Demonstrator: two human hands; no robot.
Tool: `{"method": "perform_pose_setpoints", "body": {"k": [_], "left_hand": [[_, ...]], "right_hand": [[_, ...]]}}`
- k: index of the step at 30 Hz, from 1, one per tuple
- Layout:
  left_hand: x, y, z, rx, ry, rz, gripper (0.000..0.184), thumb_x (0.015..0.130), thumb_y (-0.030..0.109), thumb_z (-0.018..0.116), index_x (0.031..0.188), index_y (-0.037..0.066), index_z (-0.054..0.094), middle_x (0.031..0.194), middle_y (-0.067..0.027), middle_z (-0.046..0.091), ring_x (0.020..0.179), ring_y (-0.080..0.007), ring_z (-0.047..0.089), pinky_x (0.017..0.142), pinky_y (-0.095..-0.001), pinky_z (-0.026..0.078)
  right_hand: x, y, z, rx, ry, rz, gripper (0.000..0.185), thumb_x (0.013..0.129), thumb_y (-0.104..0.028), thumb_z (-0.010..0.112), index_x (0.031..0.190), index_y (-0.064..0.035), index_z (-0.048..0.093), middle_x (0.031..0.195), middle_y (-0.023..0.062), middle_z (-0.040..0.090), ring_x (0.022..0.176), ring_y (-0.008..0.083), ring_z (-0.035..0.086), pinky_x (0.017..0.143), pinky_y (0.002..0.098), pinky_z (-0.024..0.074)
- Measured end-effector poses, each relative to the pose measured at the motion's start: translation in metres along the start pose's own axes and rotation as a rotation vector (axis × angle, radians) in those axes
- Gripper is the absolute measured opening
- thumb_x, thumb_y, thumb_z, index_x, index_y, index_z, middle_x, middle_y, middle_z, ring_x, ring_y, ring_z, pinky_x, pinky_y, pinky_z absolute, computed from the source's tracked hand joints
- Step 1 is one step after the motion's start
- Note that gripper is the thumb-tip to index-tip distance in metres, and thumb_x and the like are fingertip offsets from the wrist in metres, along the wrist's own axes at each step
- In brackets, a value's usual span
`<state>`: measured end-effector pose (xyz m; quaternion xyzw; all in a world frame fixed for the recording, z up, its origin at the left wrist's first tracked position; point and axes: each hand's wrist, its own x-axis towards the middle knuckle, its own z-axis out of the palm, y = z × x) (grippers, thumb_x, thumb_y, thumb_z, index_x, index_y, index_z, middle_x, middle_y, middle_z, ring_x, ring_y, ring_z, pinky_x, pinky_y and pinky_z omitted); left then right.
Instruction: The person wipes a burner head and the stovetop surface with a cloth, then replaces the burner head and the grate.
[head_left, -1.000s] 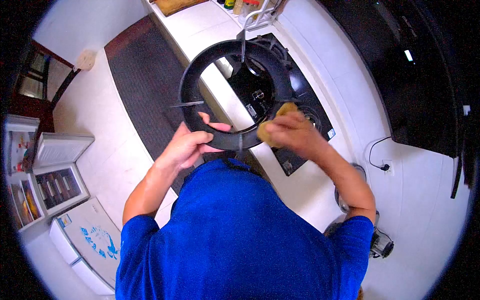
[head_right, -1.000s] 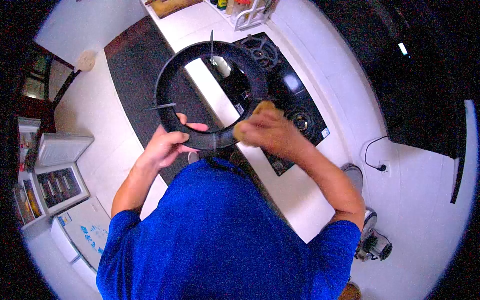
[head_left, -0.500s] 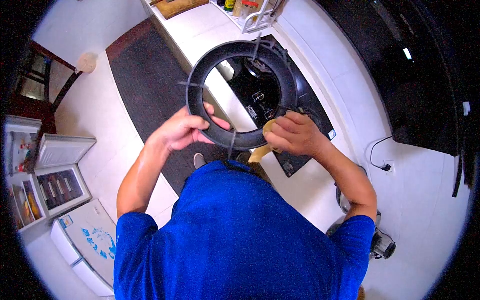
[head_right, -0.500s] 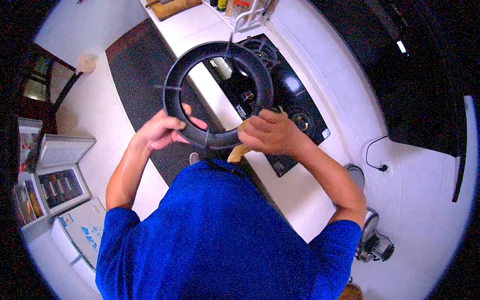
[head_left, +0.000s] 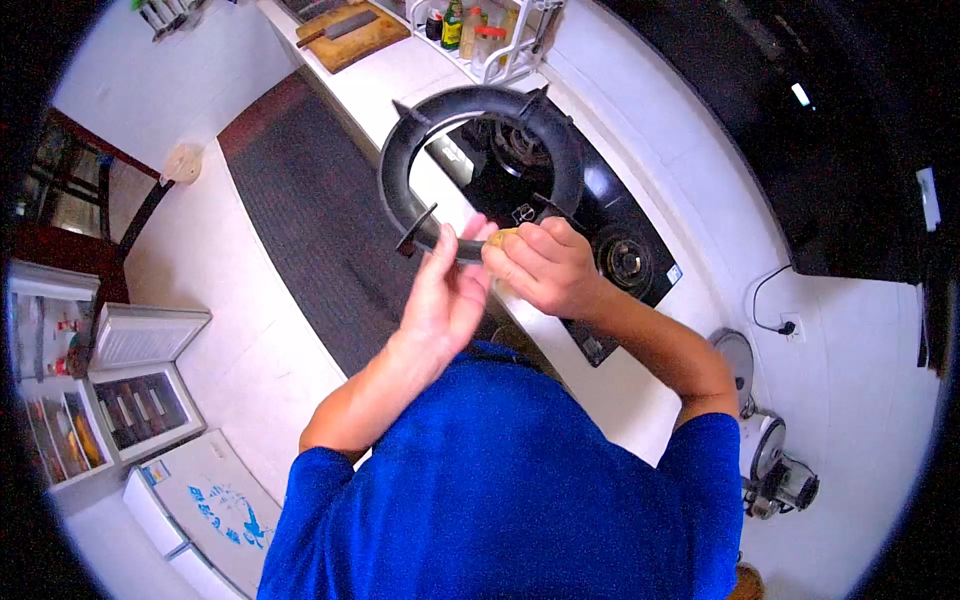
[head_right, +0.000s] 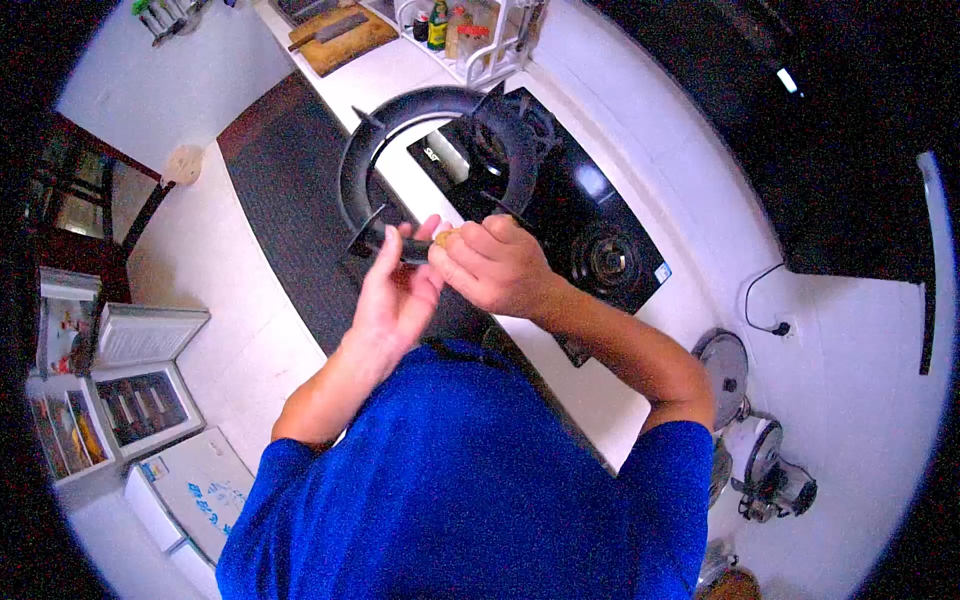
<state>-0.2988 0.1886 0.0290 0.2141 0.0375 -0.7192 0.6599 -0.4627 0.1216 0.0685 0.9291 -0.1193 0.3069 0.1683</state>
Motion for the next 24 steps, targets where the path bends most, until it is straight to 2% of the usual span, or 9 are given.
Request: {"method": "perform_pose_setpoints", "body": {"k": [5, 7, 9, 11, 14, 19, 21, 23, 24], "left_hand": [[0.009, -0.005, -0.011, 0.106, 0.037, 0.062, 0.029, 0.1, 0.011, 0.056, 0.127, 0.006, 0.047, 0.134, -0.0244, 0.057, 0.128, -0.0349, 0.053, 0.111, -0.0482, 0.041], [0.018, 0.01, -0.027, 0.103, -0.14, -0.076, 0.034, 0.098, 0.006, 0.054, 0.13, 0.005, 0.043, 0.138, -0.0278, 0.054, 0.129, -0.035, 0.053, 0.112, -0.0495, 0.04], [0.018, 0.01, -0.036, 0.108, -0.155, -0.104, 0.039, 0.097, 0.007, 0.057, 0.132, 0.004, 0.04, 0.141, -0.028, 0.051, 0.13, -0.0369, 0.052, 0.113, -0.0509, 0.039], [0.021, 0.014, -0.04, 0.234, -0.183, 0.0, 0.037, 0.097, 0.012, 0.057, 0.131, 0.006, 0.048, 0.143, -0.0262, 0.052, 0.135, -0.0382, 0.047, 0.114, -0.0537, 0.037], [0.019, 0.021, -0.036, 0.264, -0.234, 0.019, 0.038, 0.095, 0.009, 0.057, 0.131, 0.006, 0.046, 0.141, -0.0277, 0.052, 0.136, -0.0415, 0.046, 0.115, -0.0565, 0.035], [0.018, 0.032, -0.04, 0.308, -0.292, 0.062, 0.042, 0.092, 0.006, 0.056, 0.132, 0.005, 0.041, 0.139, -0.0316, 0.052, 0.134, -0.0481, 0.047, 0.115, -0.0587, 0.035], [0.018, 0.033, -0.042, 0.312, -0.287, 0.097, 0.046, 0.091, 0.006, 0.057, 0.134, 0.005, 0.039, 0.138, -0.0329, 0.052, 0.133, -0.0494, 0.047, 0.115, -0.0591, 0.037], [0.016, 0.037, -0.039, 0.3, -0.29, 0.046, 0.048, 0.092, 0.006, 0.055, 0.137, 0.005, 0.037, 0.138, -0.0339, 0.051, 0.133, -0.0489, 0.048, 0.115, -0.0595, 0.037], [0.017, 0.036, -0.038, 0.293, -0.252, 0.052, 0.048, 0.093, 0.008, 0.049, 0.138, 0.004, 0.035, 0.134, -0.0343, 0.054, 0.13, -0.0492, 0.051, 0.114, -0.0599, 0.037]], "right_hand": [[0.004, -0.017, 0.021, 0.029, 0.081, 0.012, 0.024, 0.076, -0.02, 0.064, 0.095, -0.0057, 0.068, 0.088, 0.0031, 0.062, 0.082, 0.0175, 0.06, 0.07, 0.0342, 0.0422], [-0.003, -0.009, 0.017, 0.019, 0.02, -0.013, 0.027, 0.075, -0.018, 0.069, 0.1, -0.0069, 0.07, 0.095, 0.0025, 0.066, 0.089, 0.0164, 0.062, 0.071, 0.031, 0.0412], [-0.006, -0.007, 0.004, -0.13, -0.192, -0.021, 0.028, 0.078, -0.019, 0.068, 0.103, -0.0077, 0.07, 0.099, 0.0023, 0.066, 0.091, 0.0163, 0.062, 0.076, 0.0311, 0.0402], [-0.008, -0.002, -0.002, -0.129, -0.182, -0.001, 0.031, 0.078, -0.02, 0.068, 0.107, -0.008, 0.07, 0.102, 0.0019, 0.067, 0.093, 0.0165, 0.061, 0.079, 0.0319, 0.0395], [-0.004, -0.008, -0.012, 0.198, -0.074, 0.018, 0.031, 0.078, -0.022, 0.067, 0.107, -0.0103, 0.068, 0.097, -0.0001, 0.066, 0.091, 0.0144, 0.061, 0.075, 0.0313, 0.0396], [-0.027, -0.015, -0.03, 0.55, 0.278, 0.69, 0.043, 0.071, 0.003, 0.078, 0.112, -0.0055, 0.067, 0.105, 0.0091, 0.07, 0.092, 0.0238, 0.066, 0.083, 0.0385, 0.0531], [-0.033, -0.007, -0.042, 0.547, 0.39, 1.18, 0.041, 0.079, 0.006, 0.073, 0.117, -0.0045, 0.064, 0.113, 0.0134, 0.067, 0.099, 0.0238, 0.065, 0.091, 0.0344, 0.0546], [-0.033, 0.007, -0.051, 0.55, 0.286, 1.136, 0.042, 0.078, 0.0, 0.075, 0.118, -0.008, 0.065, 0.119, 0.0104, 0.066, 0.109, 0.025, 0.063, 0.094, 0.0397, 0.0517], [-0.029, 0.013, -0.048, 0.358, 0.059, 0.808, 0.042, 0.077, -0.005, 0.076, 0.118, -0.0095, 0.066, 0.121, 0.008, 0.066, 0.114, 0.0256, 0.06, 0.096, 0.0419, 0.0482]]}}
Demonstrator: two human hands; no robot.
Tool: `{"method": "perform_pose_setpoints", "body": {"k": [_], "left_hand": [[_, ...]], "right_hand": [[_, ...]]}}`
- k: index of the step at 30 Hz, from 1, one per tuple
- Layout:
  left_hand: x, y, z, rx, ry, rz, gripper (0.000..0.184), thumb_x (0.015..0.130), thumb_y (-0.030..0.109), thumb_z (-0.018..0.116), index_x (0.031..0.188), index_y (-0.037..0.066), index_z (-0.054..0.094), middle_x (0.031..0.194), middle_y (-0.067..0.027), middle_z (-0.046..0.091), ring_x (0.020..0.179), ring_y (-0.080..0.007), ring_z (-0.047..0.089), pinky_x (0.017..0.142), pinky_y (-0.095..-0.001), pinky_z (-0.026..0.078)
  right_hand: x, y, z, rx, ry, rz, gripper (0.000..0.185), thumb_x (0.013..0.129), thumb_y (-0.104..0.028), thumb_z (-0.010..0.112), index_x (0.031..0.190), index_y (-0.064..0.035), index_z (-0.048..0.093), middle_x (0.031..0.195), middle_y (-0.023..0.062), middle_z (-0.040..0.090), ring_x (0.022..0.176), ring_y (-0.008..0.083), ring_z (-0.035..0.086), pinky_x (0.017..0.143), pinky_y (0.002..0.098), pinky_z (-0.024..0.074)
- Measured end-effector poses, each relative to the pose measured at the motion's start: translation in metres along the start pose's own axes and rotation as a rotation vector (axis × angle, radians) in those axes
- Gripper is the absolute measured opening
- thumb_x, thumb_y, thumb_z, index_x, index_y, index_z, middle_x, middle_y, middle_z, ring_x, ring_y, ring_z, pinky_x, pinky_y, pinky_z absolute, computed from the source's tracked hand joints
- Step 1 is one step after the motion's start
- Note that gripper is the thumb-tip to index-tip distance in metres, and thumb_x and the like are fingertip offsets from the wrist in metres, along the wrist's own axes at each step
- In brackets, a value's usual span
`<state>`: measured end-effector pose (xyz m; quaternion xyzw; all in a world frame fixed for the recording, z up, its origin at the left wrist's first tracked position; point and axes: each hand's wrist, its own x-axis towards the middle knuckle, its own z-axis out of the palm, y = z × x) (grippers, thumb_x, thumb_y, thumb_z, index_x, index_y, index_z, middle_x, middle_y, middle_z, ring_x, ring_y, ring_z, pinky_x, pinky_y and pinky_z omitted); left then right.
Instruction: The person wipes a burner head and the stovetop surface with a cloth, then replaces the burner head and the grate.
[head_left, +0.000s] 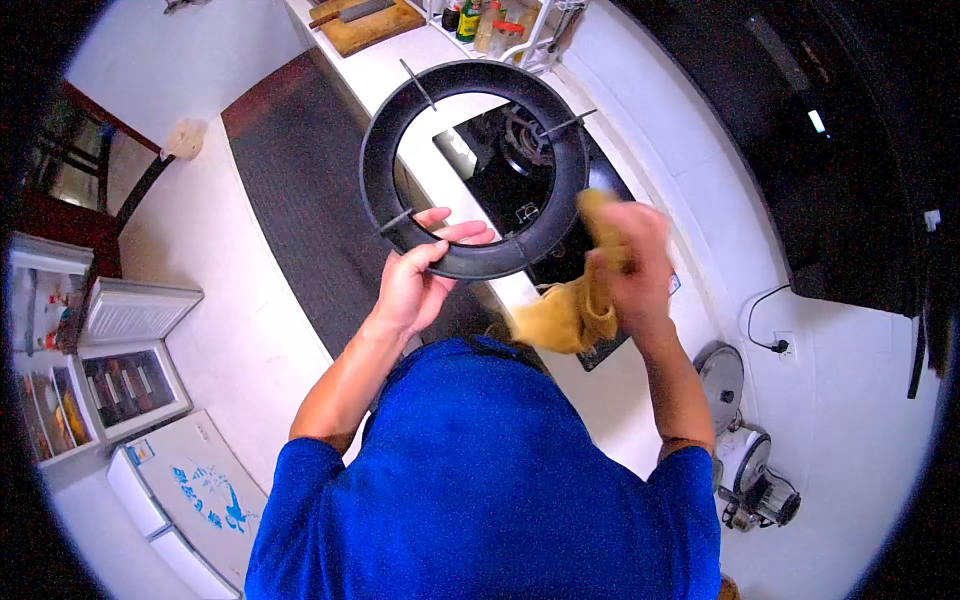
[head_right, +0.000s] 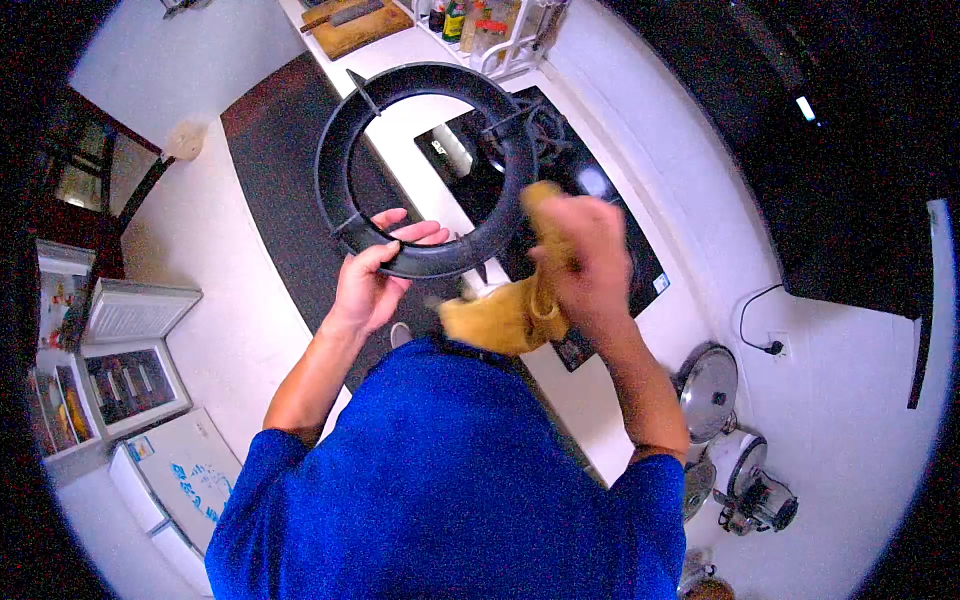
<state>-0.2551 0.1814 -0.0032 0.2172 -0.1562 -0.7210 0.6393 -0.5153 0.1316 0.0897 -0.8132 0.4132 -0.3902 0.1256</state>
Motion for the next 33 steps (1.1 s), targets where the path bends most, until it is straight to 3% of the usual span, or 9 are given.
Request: {"method": "perform_pose_setpoints", "body": {"k": [2, 5, 9, 11, 17, 22, 23, 31, 33], "left_hand": [[0.003, 0.004, 0.001, 0.005, 0.039, -0.006, 0.047, 0.092, 0.01, 0.046, 0.137, 0.004, 0.035, 0.129, -0.0336, 0.057, 0.126, -0.0491, 0.054, 0.112, -0.0601, 0.039], [0.009, -0.002, 0.003, -0.01, 0.171, -0.005, 0.043, 0.09, 0.012, 0.041, 0.131, 0.004, 0.036, 0.11, -0.0299, 0.066, 0.112, -0.0482, 0.062, 0.105, -0.061, 0.045], [0.007, -0.013, 0.004, -0.043, 0.223, -0.063, 0.03, 0.092, 0.013, 0.043, 0.121, 0.007, 0.039, 0.095, -0.0237, 0.067, 0.101, -0.0463, 0.065, 0.1, -0.0635, 0.047], [0.008, -0.023, -0.012, -0.16, 0.046, -0.016, 0.023, 0.094, 0.016, 0.044, 0.116, 0.008, 0.041, 0.092, -0.0208, 0.066, 0.097, -0.0455, 0.066, 0.102, -0.0654, 0.044], [0.003, 0.022, 0.004, -0.022, 0.16, -0.202, 0.013, 0.092, 0.019, 0.046, 0.102, 0.011, 0.047, 0.074, -0.0116, 0.061, 0.087, -0.0363, 0.068, 0.102, -0.0653, 0.044], [0.004, 0.009, 0.006, -0.175, 0.199, -0.123, 0.01, 0.09, 0.02, 0.049, 0.095, 0.011, 0.048, 0.069, -0.0053, 0.053, 0.067, -0.0251, 0.057, 0.097, -0.0561, 0.048], [0.0, 0.005, 0.013, -0.162, 0.267, -0.078, 0.009, 0.088, 0.019, 0.05, 0.093, 0.012, 0.049, 0.067, -0.0026, 0.046, 0.062, -0.0204, 0.048, 0.089, -0.0474, 0.05], [0.0, -0.017, 0.027, -0.289, 0.232, -0.035, 0.008, 0.088, 0.017, 0.05, 0.093, 0.011, 0.05, 0.067, -0.0021, 0.043, 0.06, -0.0169, 0.044, 0.07, -0.0355, 0.043], [0.003, -0.011, 0.026, -0.319, 0.236, -0.077, 0.007, 0.087, 0.017, 0.05, 0.092, 0.011, 0.049, 0.067, -0.0022, 0.043, 0.06, -0.017, 0.042, 0.067, -0.0339, 0.042]], "right_hand": [[0.0, 0.003, 0.013, -0.33, -0.181, -0.454, 0.041, 0.075, -0.016, 0.074, 0.116, -0.0139, 0.067, 0.124, 0.0023, 0.065, 0.124, 0.026, 0.054, 0.101, 0.045, 0.0388], [-0.005, -0.004, 0.025, -0.245, -0.342, -0.587, 0.022, 0.079, -0.013, 0.069, 0.101, -0.0126, 0.065, 0.122, 0.004, 0.066, 0.122, 0.0214, 0.058, 0.105, 0.0446, 0.0398], [-0.008, 0.008, 0.038, 0.014, -0.37, -0.548, 0.017, 0.081, -0.012, 0.067, 0.097, -0.0122, 0.062, 0.12, 0.0046, 0.066, 0.117, 0.0227, 0.061, 0.107, 0.0441, 0.0407], [-0.01, 0.011, 0.036, -0.084, -0.397, -0.521, 0.017, 0.082, -0.012, 0.065, 0.098, -0.0119, 0.06, 0.117, 0.0039, 0.067, 0.114, 0.0238, 0.063, 0.106, 0.044, 0.0435], [0.024, 0.043, -0.004, -0.269, -0.383, -0.704, 0.02, 0.08, -0.014, 0.067, 0.098, -0.0113, 0.06, 0.113, 0.0037, 0.068, 0.112, 0.0223, 0.063, 0.102, 0.0439, 0.0465], [0.014, 0.023, 0.005, -0.029, -0.383, -0.774, 0.02, 0.078, -0.014, 0.067, 0.096, -0.0093, 0.06, 0.108, 0.0075, 0.068, 0.101, 0.0275, 0.065, 0.089, 0.0445, 0.0506], [0.011, 0.016, 0.008, -0.014, -0.352, -0.813, 0.02, 0.077, -0.014, 0.068, 0.094, -0.0084, 0.059, 0.107, 0.008, 0.067, 0.101, 0.0267, 0.065, 0.085, 0.0427, 0.0516], [-0.01, -0.016, 0.025, -0.016, -0.369, -0.845, 0.021, 0.074, -0.018, 0.068, 0.091, -0.0111, 0.058, 0.099, 0.0074, 0.063, 0.087, 0.0238, 0.064, 0.069, 0.0364, 0.0503], [-0.01, -0.017, 0.022, -0.039, -0.334, -0.883, 0.017, 0.076, -0.019, 0.066, 0.087, -0.0091, 0.057, 0.103, 0.0105, 0.066, 0.092, 0.0254, 0.066, 0.073, 0.0366, 0.0538]]}}
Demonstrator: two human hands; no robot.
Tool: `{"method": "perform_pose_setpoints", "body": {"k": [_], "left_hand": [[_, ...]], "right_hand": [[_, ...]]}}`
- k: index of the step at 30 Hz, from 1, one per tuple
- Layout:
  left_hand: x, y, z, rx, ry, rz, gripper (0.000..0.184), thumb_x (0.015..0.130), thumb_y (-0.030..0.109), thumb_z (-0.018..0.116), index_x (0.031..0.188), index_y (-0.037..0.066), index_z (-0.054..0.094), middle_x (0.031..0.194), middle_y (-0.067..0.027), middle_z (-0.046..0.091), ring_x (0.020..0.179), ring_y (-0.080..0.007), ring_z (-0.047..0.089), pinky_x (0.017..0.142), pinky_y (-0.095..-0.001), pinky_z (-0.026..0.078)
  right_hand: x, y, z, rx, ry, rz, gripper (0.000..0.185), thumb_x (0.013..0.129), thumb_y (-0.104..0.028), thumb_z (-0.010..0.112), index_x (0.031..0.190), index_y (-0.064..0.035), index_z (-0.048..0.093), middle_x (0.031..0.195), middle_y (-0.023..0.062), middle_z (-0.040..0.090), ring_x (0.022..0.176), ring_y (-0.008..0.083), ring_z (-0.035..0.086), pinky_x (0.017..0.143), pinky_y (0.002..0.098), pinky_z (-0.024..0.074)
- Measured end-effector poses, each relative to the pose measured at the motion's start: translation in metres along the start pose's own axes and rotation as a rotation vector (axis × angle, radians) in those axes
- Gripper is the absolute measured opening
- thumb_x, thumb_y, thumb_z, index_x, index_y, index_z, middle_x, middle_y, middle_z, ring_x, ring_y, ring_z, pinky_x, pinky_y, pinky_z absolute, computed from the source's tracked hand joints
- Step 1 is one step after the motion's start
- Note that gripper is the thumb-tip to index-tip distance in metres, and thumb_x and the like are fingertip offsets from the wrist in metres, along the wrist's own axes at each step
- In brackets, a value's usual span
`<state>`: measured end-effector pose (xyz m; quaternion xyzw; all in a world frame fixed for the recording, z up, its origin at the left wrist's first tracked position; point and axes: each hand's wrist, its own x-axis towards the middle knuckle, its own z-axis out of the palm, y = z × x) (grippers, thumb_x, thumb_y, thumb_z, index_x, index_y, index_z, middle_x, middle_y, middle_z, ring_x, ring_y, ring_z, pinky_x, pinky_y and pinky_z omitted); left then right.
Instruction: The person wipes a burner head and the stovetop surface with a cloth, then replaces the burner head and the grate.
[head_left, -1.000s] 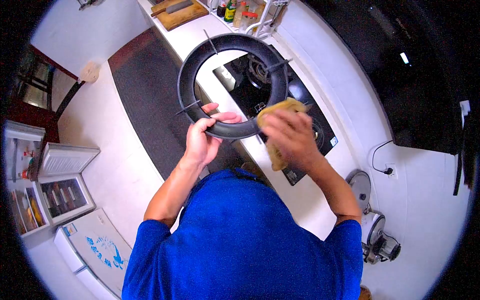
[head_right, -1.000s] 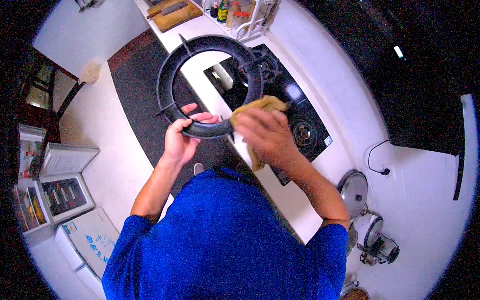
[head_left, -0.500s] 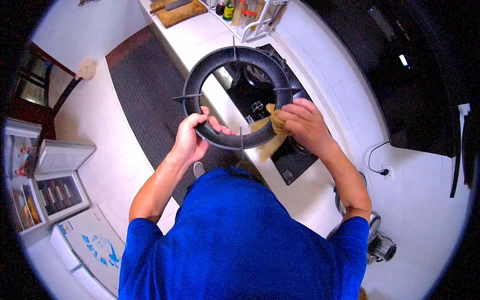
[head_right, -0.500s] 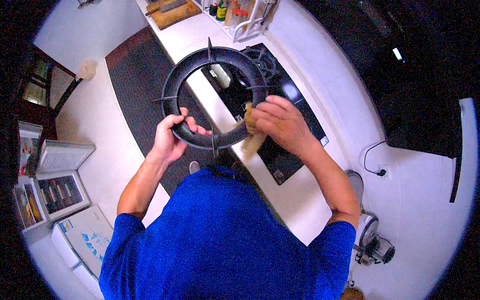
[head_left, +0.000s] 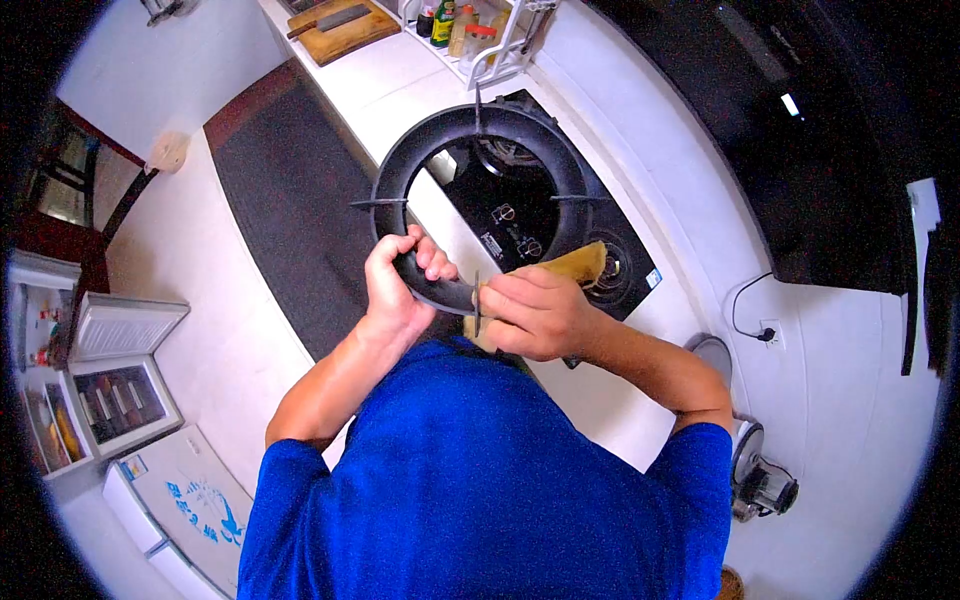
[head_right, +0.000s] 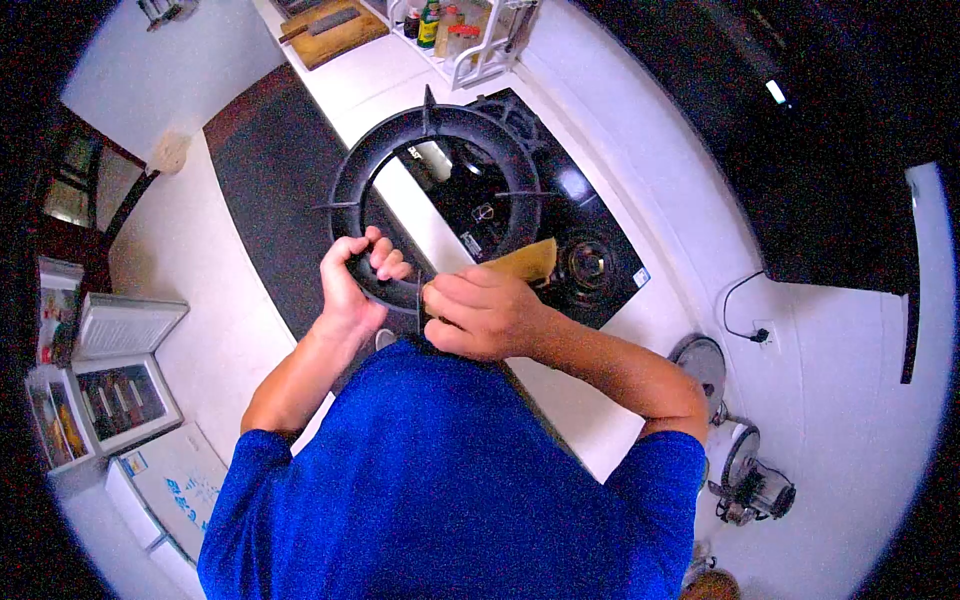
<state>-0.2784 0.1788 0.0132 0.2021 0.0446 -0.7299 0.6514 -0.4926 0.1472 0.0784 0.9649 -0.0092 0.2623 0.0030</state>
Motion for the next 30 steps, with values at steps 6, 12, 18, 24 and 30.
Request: {"method": "perform_pose_setpoints", "body": {"k": [6, 12, 18, 24, 30], "left_hand": [[-0.001, 0.04, -0.007, 0.12, -0.073, -0.209, 0.008, 0.084, 0.017, 0.051, 0.085, 0.011, 0.047, 0.065, -0.0018, 0.041, 0.056, -0.0155, 0.041, 0.06, -0.0324, 0.04], [0.0, 0.068, 0.006, 0.249, -0.058, -0.249, 0.007, 0.084, 0.015, 0.051, 0.087, 0.009, 0.049, 0.063, -0.001, 0.041, 0.052, -0.0132, 0.039, 0.054, -0.0303, 0.038], [-0.004, 0.026, -0.007, 0.042, -0.038, -0.066, 0.008, 0.083, 0.013, 0.051, 0.087, 0.009, 0.047, 0.063, -0.0012, 0.039, 0.052, -0.0129, 0.037, 0.052, -0.0284, 0.036], [0.0, 0.004, -0.004, 0.03, -0.026, -0.075, 0.006, 0.084, 0.016, 0.051, 0.084, 0.012, 0.046, 0.063, -0.0014, 0.042, 0.054, -0.0142, 0.039, 0.055, -0.03, 0.038], [-0.006, 0.019, 0.0, 0.146, 0.014, -0.126, 0.008, 0.084, 0.017, 0.052, 0.083, 0.011, 0.046, 0.064, -0.0012, 0.041, 0.054, -0.0137, 0.039, 0.056, -0.03, 0.038]], "right_hand": [[-0.026, 0.043, -0.025, -0.115, -0.008, -0.073, 0.019, 0.074, -0.02, 0.064, 0.083, -0.0146, 0.048, 0.09, 0.0021, 0.06, 0.079, 0.0192, 0.057, 0.07, 0.0335, 0.0463], [-0.027, 0.026, -0.025, -0.234, -0.179, -0.066, 0.029, 0.076, -0.018, 0.066, 0.098, -0.0129, 0.047, 0.1, 0.0047, 0.066, 0.096, 0.0221, 0.061, 0.084, 0.0336, 0.0468], [-0.015, 0.005, 0.001, -0.038, 0.097, 0.041, 0.02, 0.073, -0.019, 0.065, 0.089, -0.0126, 0.053, 0.091, 0.0055, 0.061, 0.084, 0.0239, 0.062, 0.069, 0.0382, 0.0478], [-0.003, -0.017, 0.012, 0.03, 0.046, 0.084, 0.022, 0.073, -0.014, 0.069, 0.087, -0.0074, 0.054, 0.099, 0.0122, 0.066, 0.092, 0.0281, 0.066, 0.075, 0.0394, 0.0549], [-0.022, 0.004, 0.002, -0.003, -0.07, 0.103, 0.018, 0.075, -0.014, 0.068, 0.086, -0.0082, 0.056, 0.1, 0.0101, 0.067, 0.092, 0.0259, 0.065, 0.089, 0.0414, 0.0518]]}}
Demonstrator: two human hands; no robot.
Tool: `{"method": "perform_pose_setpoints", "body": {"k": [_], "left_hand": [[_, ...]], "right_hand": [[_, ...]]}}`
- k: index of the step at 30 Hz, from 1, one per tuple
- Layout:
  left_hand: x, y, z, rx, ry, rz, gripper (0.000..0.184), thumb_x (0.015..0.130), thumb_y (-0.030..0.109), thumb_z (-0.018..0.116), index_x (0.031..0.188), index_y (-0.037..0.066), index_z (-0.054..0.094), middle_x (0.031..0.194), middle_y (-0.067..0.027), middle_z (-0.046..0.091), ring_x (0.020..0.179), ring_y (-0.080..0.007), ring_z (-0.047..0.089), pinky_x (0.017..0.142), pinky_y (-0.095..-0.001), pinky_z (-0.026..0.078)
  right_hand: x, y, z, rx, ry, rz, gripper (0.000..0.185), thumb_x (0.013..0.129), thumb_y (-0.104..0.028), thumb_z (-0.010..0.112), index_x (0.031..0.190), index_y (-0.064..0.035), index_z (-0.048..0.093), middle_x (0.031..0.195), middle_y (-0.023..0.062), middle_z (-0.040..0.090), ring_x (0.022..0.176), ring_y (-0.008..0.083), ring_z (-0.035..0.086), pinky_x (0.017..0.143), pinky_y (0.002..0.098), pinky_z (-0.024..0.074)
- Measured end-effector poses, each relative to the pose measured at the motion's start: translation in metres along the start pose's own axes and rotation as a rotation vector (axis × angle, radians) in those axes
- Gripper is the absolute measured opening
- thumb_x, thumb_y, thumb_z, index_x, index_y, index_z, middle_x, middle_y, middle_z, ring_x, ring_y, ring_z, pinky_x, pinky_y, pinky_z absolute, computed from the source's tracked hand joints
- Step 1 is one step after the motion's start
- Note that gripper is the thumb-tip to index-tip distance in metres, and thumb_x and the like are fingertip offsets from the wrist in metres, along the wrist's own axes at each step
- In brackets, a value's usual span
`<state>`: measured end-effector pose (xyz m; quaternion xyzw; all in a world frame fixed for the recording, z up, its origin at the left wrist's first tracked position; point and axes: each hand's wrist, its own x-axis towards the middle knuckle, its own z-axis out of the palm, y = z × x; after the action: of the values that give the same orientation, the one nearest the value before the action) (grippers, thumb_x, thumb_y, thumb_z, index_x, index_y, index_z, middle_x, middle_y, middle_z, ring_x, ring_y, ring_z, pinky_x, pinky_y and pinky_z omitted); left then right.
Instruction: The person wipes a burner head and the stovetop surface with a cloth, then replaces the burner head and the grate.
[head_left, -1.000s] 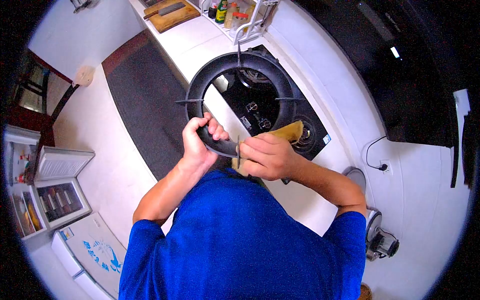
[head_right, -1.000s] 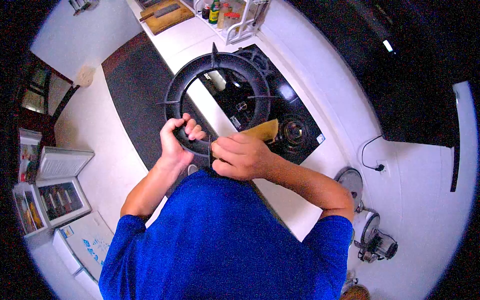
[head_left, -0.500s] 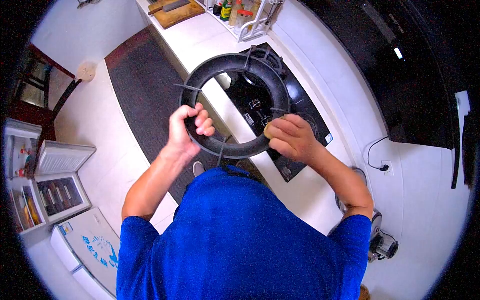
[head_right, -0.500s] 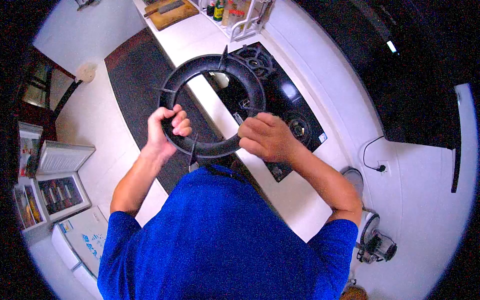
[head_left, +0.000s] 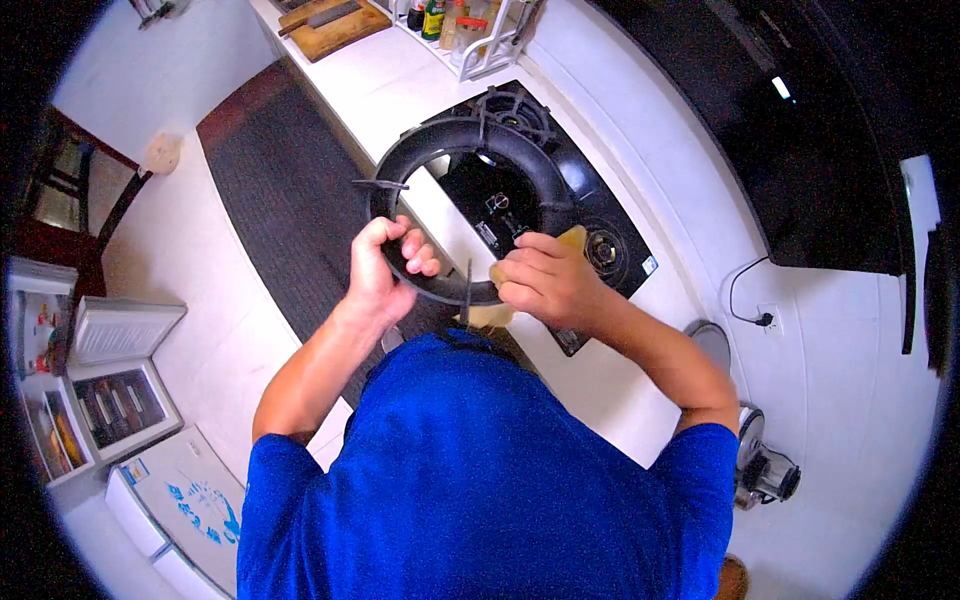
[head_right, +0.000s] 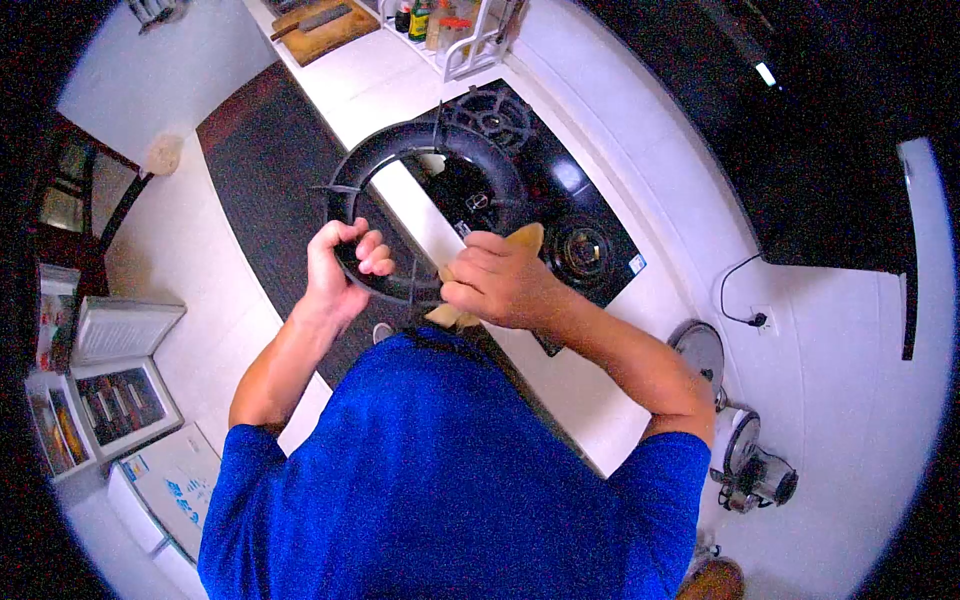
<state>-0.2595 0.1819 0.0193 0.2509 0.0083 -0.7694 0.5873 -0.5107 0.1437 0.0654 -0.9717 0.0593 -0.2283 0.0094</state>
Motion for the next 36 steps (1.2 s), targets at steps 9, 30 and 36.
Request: {"method": "perform_pose_setpoints", "body": {"k": [9, 30, 36], "left_hand": [[-0.001, 0.038, -0.003, 0.106, -0.129, -0.029, 0.006, 0.086, 0.015, 0.05, 0.088, 0.01, 0.049, 0.063, -0.0001, 0.041, 0.05, -0.012, 0.039, 0.05, -0.0284, 0.035], [-0.003, 0.032, 0.005, 0.017, -0.144, -0.055, 0.007, 0.086, 0.016, 0.051, 0.084, 0.009, 0.049, 0.063, -0.0005, 0.04, 0.052, -0.0124, 0.038, 0.052, -0.0288, 0.036], [0.001, 0.022, -0.005, -0.042, -0.16, 0.021, 0.007, 0.086, 0.016, 0.05, 0.085, 0.009, 0.048, 0.062, -0.0004, 0.039, 0.05, -0.012, 0.037, 0.05, -0.0281, 0.035]], "right_hand": [[-0.003, 0.009, -0.009, -0.213, -0.01, -0.019, 0.023, 0.078, -0.015, 0.066, 0.098, -0.0128, 0.054, 0.103, 0.003, 0.068, 0.104, 0.0226, 0.064, 0.102, 0.0421, 0.045], [-0.011, 0.03, -0.021, -0.198, 0.052, -0.055, 0.019, 0.076, -0.018, 0.068, 0.089, -0.0145, 0.054, 0.111, 0.0081, 0.069, 0.098, 0.0239, 0.066, 0.086, 0.0393, 0.0498], [0.001, -0.009, 0.004, 0.029, 0.089, -0.103, 0.028, 0.079, -0.021, 0.069, 0.106, -0.0195, 0.06, 0.098, 0.003, 0.061, 0.087, 0.0219, 0.062, 0.083, 0.0403, 0.0496]]}}
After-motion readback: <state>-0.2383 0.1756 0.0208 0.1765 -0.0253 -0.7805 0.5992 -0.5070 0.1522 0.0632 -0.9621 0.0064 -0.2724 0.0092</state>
